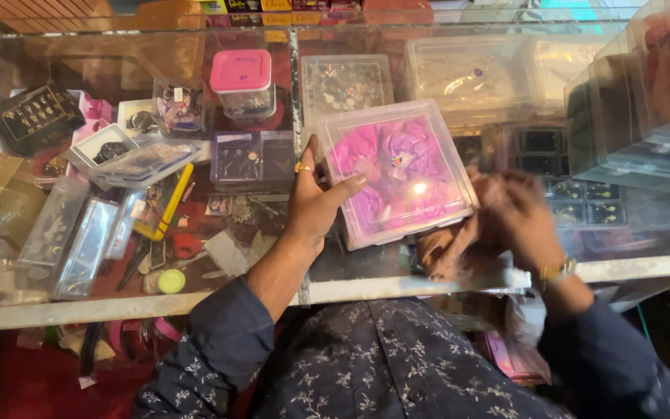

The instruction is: The person takes purple and pink fabric items out of plastic containers, wipes each item with a cloth by hand, and places them into another plastic container.

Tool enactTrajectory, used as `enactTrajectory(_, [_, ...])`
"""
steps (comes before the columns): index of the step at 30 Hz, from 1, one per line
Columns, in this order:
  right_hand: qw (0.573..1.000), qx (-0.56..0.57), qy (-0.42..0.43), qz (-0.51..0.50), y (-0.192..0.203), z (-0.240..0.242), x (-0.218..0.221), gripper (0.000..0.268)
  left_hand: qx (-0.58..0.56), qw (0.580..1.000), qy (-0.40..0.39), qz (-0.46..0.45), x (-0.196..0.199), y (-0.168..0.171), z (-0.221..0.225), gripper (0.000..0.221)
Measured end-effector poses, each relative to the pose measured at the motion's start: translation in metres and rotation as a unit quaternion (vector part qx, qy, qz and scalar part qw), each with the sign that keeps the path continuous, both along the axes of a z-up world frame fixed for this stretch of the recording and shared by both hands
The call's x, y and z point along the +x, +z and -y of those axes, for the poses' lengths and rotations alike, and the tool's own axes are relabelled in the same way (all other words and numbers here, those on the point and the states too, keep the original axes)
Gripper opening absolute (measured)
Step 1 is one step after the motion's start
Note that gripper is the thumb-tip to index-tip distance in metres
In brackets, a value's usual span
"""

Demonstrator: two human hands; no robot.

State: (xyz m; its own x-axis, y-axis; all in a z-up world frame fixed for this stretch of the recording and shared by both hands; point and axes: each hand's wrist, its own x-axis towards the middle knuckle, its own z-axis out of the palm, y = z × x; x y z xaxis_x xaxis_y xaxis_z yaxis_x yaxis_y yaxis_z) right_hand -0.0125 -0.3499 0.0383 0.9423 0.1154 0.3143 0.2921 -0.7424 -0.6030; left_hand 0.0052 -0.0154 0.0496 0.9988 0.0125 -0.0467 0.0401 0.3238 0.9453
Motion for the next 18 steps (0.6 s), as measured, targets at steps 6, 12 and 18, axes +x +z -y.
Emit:
enactTrajectory(6, [0.988, -0.111, 0.058, 0.088, 0.001, -0.066, -0.057, 0.086, 0.211, 0.977, -0.002, 0.042, 0.058, 0.064, -0.01, 0.111])
enactTrajectory(12, [0.915, 0.383, 0.004, -0.128, 0.07, -0.023, -0.024, 0.016, 0.603, 0.78, -0.13, 0.107, 0.075, 0.148, 0.007, 0.096])
enactTrajectory(18, [0.873, 0.461, 0.072, 0.14, 0.128, -0.086, 0.02, 0.014, 0.556, 0.779, -0.089, 0.275, 0.029, 0.133, 0.016, 0.093])
